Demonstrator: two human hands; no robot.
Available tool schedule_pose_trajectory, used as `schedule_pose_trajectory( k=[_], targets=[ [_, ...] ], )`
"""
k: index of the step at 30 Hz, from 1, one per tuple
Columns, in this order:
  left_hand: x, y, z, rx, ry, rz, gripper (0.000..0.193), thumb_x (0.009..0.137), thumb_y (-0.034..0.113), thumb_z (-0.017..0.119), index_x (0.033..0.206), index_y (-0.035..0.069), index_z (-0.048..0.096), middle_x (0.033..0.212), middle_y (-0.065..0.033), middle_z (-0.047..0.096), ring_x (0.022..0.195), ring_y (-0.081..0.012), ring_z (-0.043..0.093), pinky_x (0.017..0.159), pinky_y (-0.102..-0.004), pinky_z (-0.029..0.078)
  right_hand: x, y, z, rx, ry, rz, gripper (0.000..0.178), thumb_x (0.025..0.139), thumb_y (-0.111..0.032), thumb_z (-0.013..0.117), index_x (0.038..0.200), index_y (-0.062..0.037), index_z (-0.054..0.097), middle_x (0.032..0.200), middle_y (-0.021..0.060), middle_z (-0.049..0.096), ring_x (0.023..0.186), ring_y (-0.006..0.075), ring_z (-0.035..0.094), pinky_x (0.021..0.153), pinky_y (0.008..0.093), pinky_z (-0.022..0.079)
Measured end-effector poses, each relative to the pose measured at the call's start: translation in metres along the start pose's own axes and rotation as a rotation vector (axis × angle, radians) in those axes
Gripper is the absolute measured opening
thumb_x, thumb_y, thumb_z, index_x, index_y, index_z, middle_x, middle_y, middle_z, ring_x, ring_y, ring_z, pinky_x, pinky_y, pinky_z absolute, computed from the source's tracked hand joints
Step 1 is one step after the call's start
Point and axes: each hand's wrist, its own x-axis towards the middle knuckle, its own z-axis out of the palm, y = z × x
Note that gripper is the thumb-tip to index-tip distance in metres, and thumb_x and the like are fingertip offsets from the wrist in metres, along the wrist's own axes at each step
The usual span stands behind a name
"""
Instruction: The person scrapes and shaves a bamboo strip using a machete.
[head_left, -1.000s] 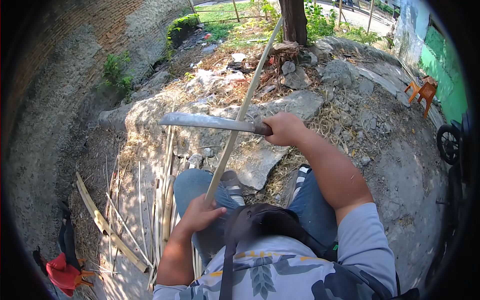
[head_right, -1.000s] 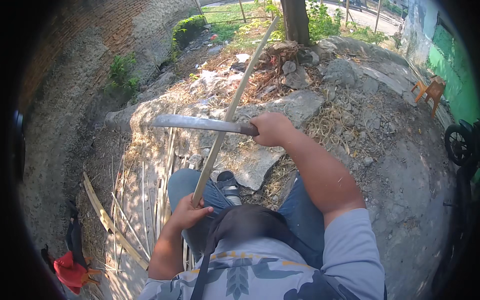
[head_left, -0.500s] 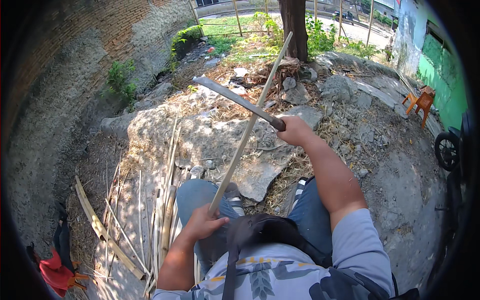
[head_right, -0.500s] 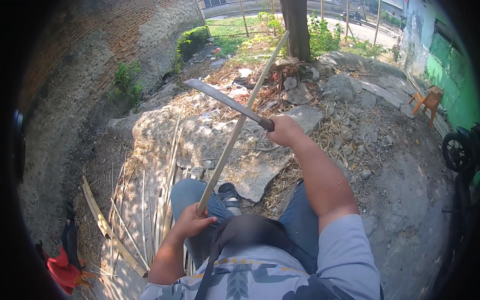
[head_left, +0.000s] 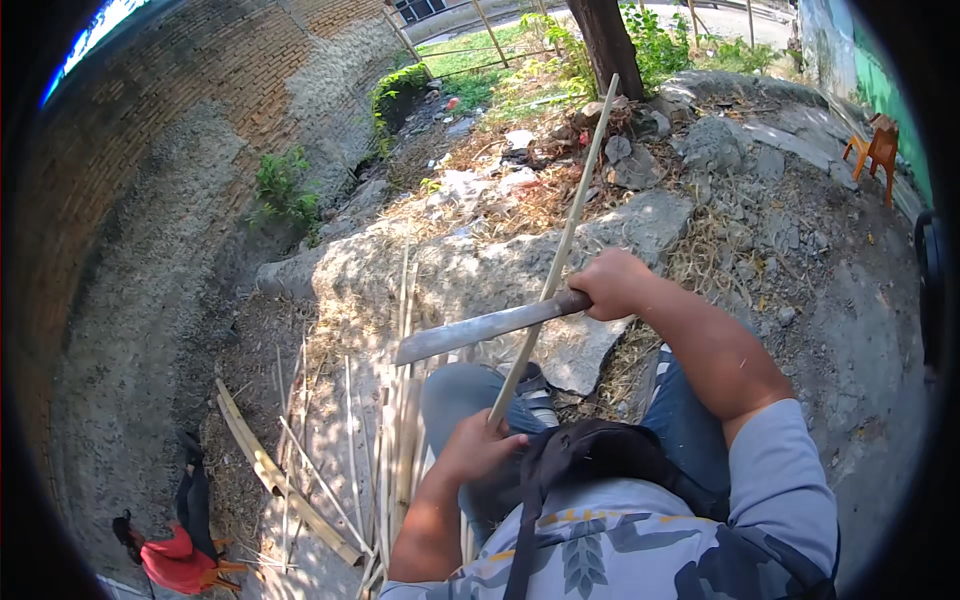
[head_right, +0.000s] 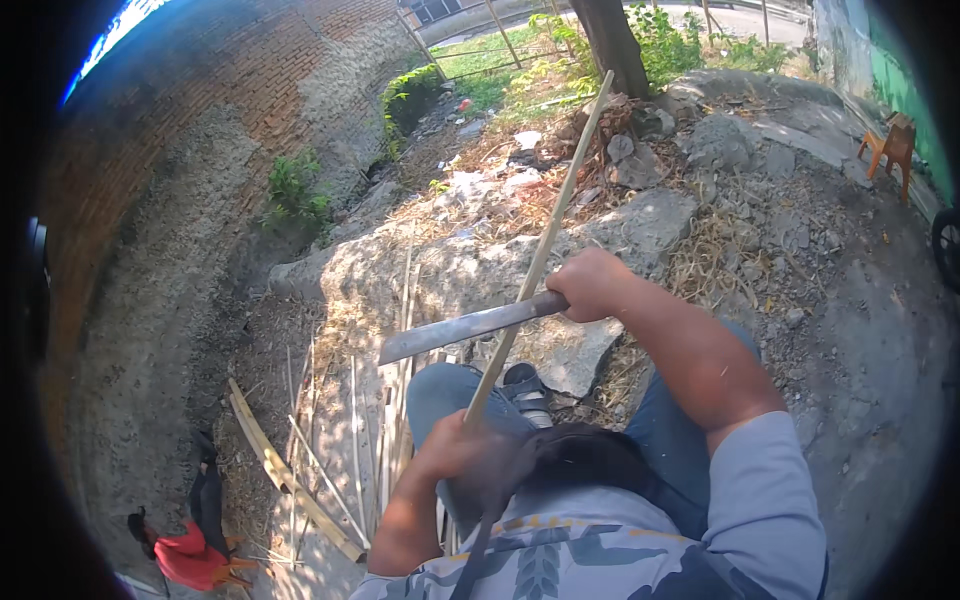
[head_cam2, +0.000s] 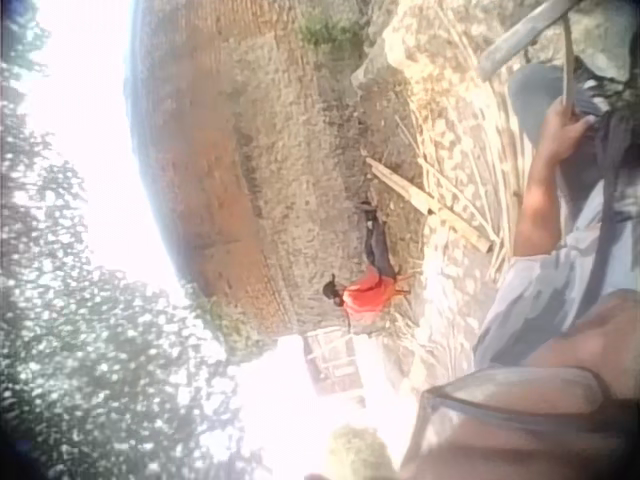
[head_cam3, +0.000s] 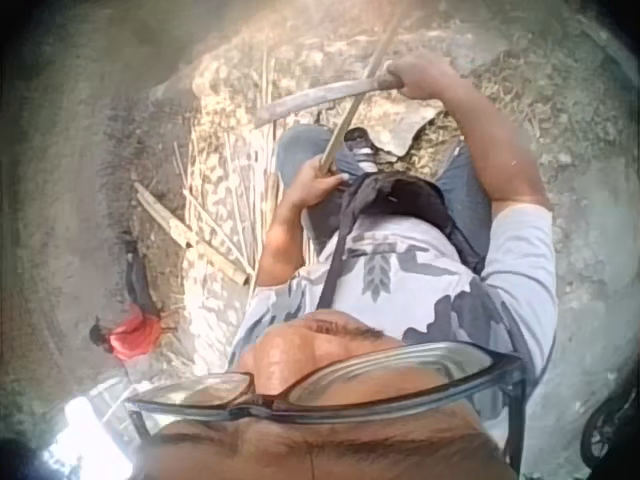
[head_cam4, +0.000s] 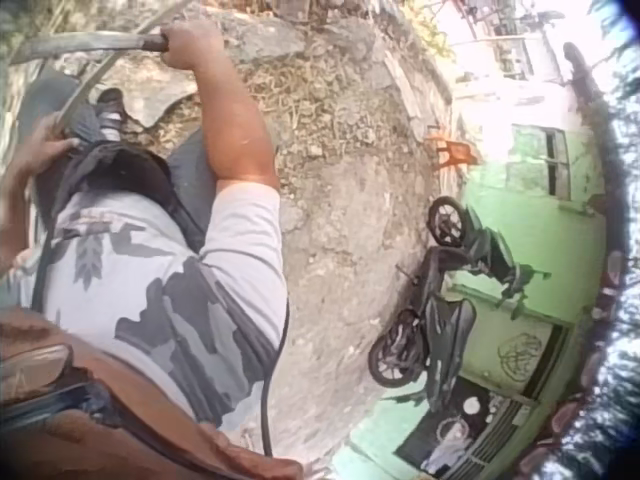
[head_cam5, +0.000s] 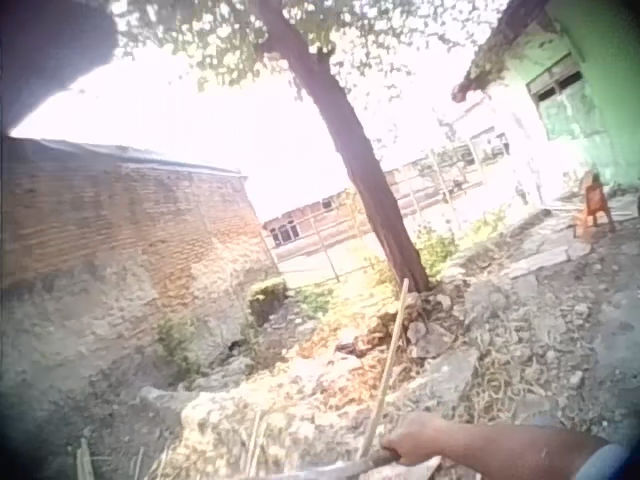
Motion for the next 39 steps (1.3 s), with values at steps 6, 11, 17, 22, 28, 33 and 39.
schedule_pose_trajectory(
  k=[6, 11, 17, 22, 28, 33, 39],
  targets=[
    [0.007, 0.035, 0.023, -0.002, -0.044, -0.004, 0.04, 0.083, 0.03, 0.088, 0.089, 0.005, 0.057, 0.071, 0.0025, 0.053, 0.067, -0.0078, 0.046, 0.058, -0.0291, 0.041, -0.028, 0.025, -0.011, 0.031, -0.086, 0.091, 0.02, 0.07, -0.026, 0.073, 0.088, -0.018, 0.075, 0.083, 0.0074, 0.073, 0.084, 0.0306, 0.072, 0.076, 0.0457, 0.056],
    [-0.002, 0.019, 0.0, -0.128, -0.081, 0.026, 0.037, 0.084, 0.029, 0.087, 0.09, 0.005, 0.059, 0.074, 0.002, 0.057, 0.071, -0.0082, 0.05, 0.06, -0.0292, 0.045, -0.01, 0.002, -0.015, -0.018, -0.075, 0.035, 0.019, 0.07, -0.025, 0.071, 0.089, -0.0192, 0.074, 0.083, 0.0078, 0.073, 0.081, 0.0301, 0.072, 0.075, 0.045, 0.055],
    [-0.029, 0.017, -0.035, -0.007, 0.03, -0.09, 0.043, 0.075, 0.029, 0.092, 0.08, 0.004, 0.058, 0.067, -0.0022, 0.058, 0.063, -0.0104, 0.052, 0.057, -0.0307, 0.046, 0.007, -0.02, 0.001, 0.025, -0.05, -0.011, 0.02, 0.072, -0.025, 0.07, 0.09, -0.0156, 0.072, 0.082, 0.0097, 0.072, 0.083, 0.0325, 0.071, 0.079, 0.046, 0.056],
    [-0.005, 0.016, -0.017, -0.017, 0.007, 0.03, 0.042, 0.078, 0.029, 0.09, 0.086, 0.002, 0.06, 0.071, -0.0035, 0.06, 0.066, -0.0116, 0.052, 0.06, -0.0316, 0.047, -0.003, -0.007, -0.001, -0.024, 0.054, 0.01, 0.018, 0.072, -0.027, 0.071, 0.085, -0.016, 0.068, 0.078, 0.0074, 0.07, 0.078, 0.0318, 0.069, 0.079, 0.0448, 0.053],
    [-0.011, 0.033, 0.009, -0.057, 0.051, 0.002, 0.035, 0.083, 0.025, 0.087, 0.087, 0.002, 0.062, 0.073, -0.002, 0.062, 0.068, -0.0104, 0.054, 0.061, -0.0315, 0.047, -0.015, -0.004, -0.013, 0.003, 0.037, -0.109, 0.019, 0.074, -0.027, 0.072, 0.09, -0.0161, 0.07, 0.079, 0.0093, 0.071, 0.08, 0.0316, 0.071, 0.077, 0.0447, 0.054],
    [-0.011, 0.013, 0.007, -0.084, 0.06, 0.03, 0.034, 0.083, 0.023, 0.088, 0.088, 0.004, 0.06, 0.072, 0.0018, 0.059, 0.068, -0.0081, 0.052, 0.06, -0.0294, 0.046, -0.012, 0.018, -0.013, 0.116, 0.141, 0.066, 0.02, 0.076, -0.026, 0.072, 0.093, -0.0157, 0.07, 0.083, 0.0115, 0.072, 0.083, 0.034, 0.071, 0.078, 0.0478, 0.055],
    [-0.011, 0.009, -0.004, -0.149, 0.046, 0.024, 0.036, 0.082, 0.023, 0.089, 0.086, 0.006, 0.058, 0.072, 0.0024, 0.057, 0.068, -0.0073, 0.051, 0.059, -0.0277, 0.045, -0.014, 0.017, -0.012, 0.174, 0.223, 0.255, 0.021, 0.076, -0.028, 0.072, 0.094, -0.0172, 0.07, 0.087, 0.0112, 0.072, 0.087, 0.0357, 0.07, 0.076, 0.0496, 0.055]
  ],
)
